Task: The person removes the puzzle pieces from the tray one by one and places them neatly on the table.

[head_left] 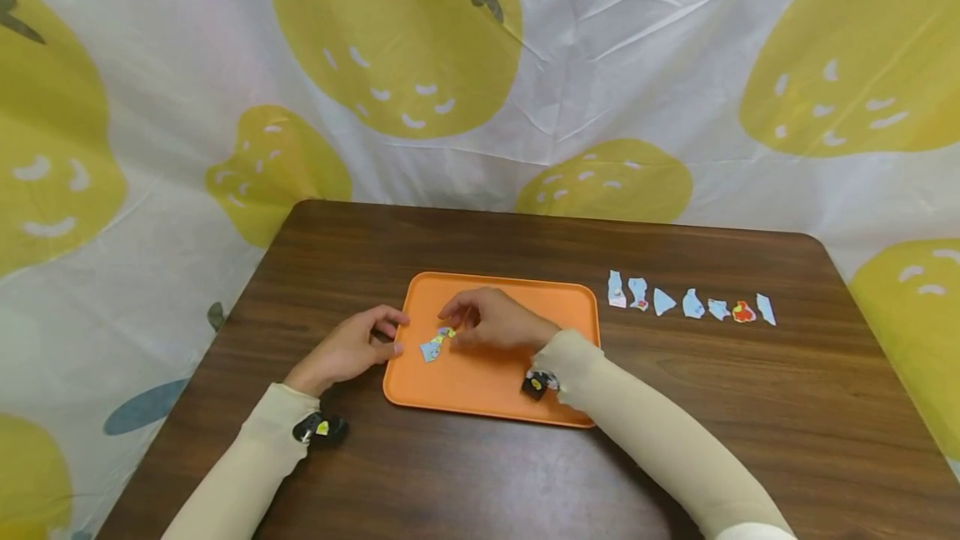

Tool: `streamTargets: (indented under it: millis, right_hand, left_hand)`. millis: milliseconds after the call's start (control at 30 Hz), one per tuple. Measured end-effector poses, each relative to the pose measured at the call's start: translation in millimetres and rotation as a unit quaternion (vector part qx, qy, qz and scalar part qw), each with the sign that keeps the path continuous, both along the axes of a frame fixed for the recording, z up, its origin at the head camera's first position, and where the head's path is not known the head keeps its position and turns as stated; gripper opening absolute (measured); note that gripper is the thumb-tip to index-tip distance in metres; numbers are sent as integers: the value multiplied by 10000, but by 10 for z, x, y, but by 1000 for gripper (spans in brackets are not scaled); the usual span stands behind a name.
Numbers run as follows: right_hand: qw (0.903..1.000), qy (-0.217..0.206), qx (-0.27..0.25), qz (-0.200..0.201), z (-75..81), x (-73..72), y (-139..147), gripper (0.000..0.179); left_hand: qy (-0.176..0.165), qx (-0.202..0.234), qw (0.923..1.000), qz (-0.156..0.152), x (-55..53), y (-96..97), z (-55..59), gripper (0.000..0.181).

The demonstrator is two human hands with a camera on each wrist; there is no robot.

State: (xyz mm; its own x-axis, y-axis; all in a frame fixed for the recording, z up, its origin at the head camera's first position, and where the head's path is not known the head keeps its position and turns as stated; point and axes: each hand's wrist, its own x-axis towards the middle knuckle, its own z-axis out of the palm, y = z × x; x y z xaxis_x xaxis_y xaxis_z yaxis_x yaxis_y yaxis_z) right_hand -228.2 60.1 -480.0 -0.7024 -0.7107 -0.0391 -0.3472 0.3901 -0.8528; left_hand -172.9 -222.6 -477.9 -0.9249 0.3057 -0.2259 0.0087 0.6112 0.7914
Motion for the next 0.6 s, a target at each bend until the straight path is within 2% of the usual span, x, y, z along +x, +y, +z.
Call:
streamTargets:
  millis: [333, 600]
  right_hand:
    - [9940, 558, 934, -111, 13, 7, -119, 31]
    - [9895, 690, 1249, -233, 10, 5, -148, 9]
  left_hand:
    - [52, 21, 10000, 26, -6, -15, -9, 36]
    - [14, 40, 10000, 32, -3, -1, -20, 37]
